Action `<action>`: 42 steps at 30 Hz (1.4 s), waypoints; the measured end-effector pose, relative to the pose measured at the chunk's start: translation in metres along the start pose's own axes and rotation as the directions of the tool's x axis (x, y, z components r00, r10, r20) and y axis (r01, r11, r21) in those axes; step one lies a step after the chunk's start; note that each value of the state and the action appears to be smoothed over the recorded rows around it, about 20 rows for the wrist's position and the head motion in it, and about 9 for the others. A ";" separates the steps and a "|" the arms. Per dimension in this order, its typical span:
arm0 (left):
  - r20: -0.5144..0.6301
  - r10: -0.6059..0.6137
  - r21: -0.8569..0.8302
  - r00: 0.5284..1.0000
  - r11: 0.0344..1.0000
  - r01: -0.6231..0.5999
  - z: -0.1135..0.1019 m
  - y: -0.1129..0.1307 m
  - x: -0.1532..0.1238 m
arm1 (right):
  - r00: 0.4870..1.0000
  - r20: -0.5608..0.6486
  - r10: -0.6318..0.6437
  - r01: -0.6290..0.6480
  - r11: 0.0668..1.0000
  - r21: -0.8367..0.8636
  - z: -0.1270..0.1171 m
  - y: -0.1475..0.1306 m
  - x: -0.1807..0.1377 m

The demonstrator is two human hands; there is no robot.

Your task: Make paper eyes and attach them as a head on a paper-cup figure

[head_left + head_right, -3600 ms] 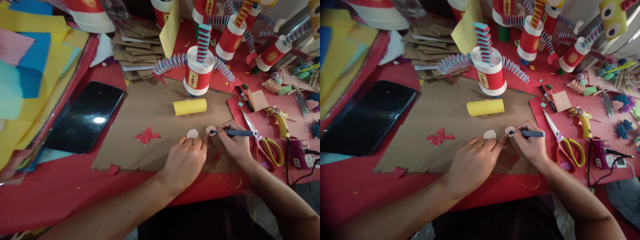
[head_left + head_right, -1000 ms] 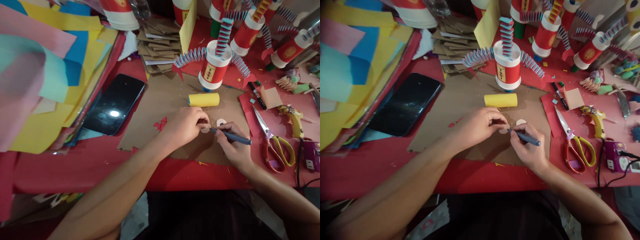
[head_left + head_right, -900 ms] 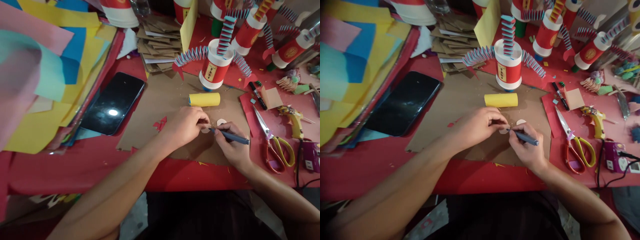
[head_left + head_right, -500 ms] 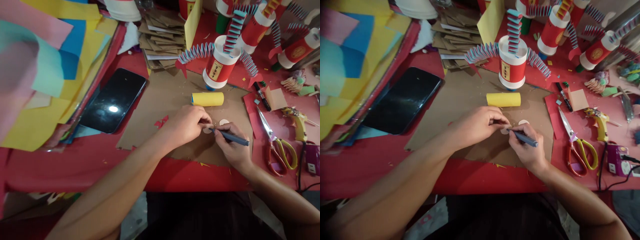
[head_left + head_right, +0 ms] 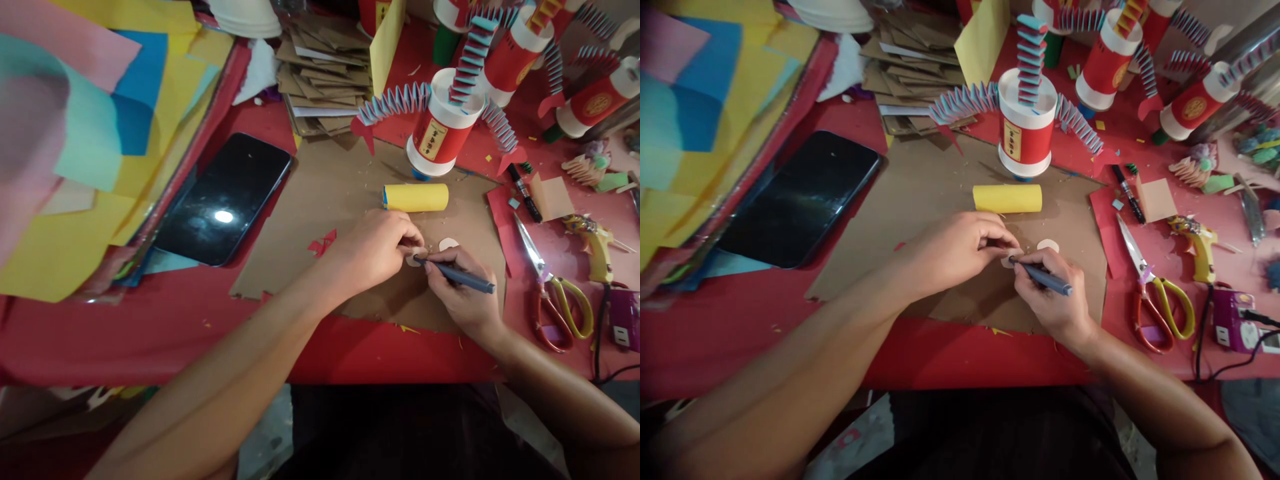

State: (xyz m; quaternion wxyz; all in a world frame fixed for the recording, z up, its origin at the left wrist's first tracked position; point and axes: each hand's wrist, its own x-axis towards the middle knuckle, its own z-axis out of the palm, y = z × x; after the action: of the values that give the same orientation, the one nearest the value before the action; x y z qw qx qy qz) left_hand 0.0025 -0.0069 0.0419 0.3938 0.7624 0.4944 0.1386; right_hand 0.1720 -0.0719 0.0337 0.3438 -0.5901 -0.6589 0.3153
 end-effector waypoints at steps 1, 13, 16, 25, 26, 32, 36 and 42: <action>-0.001 0.006 -0.004 1.000 1.000 -0.006 0.000 0.000 0.000 | 1.000 0.000 -0.001 0.001 1.000 -0.004 0.000 0.000 0.000; -0.004 0.034 0.002 0.999 0.999 -0.034 0.000 0.000 -0.001 | 0.997 -0.069 0.037 -0.040 0.998 -0.047 -0.002 0.000 -0.001; -0.006 0.043 -0.002 0.999 0.999 -0.043 0.000 -0.001 -0.001 | 0.998 -0.062 0.029 -0.031 0.999 -0.025 -0.001 -0.001 0.000; -0.004 0.023 0.004 1.000 1.000 -0.023 0.000 0.000 0.000 | 1.000 -0.017 0.021 -0.021 1.000 -0.021 -0.003 -0.002 0.000; -0.003 0.021 0.005 1.000 1.000 -0.021 0.000 0.000 -0.001 | 1.000 -0.022 0.020 -0.021 1.000 -0.020 -0.003 -0.001 0.000; -0.005 0.033 -0.003 0.999 0.999 -0.033 0.001 -0.002 0.000 | 0.998 -0.044 0.044 -0.044 0.999 -0.016 -0.002 -0.001 0.000; -0.011 0.039 0.003 0.999 0.999 -0.039 0.001 -0.002 0.000 | 0.998 -0.040 0.038 -0.038 0.999 -0.006 -0.003 -0.002 0.000; -0.014 0.049 0.004 0.999 0.999 -0.049 0.001 -0.002 0.000 | 0.998 -0.037 0.059 -0.059 0.998 -0.003 -0.003 -0.003 0.001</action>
State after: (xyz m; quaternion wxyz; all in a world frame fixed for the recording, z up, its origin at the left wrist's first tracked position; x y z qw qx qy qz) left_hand 0.0020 -0.0070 0.0400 0.3854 0.7742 0.4784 0.1525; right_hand 0.1733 -0.0714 0.0378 0.3453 -0.6156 -0.6353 0.3133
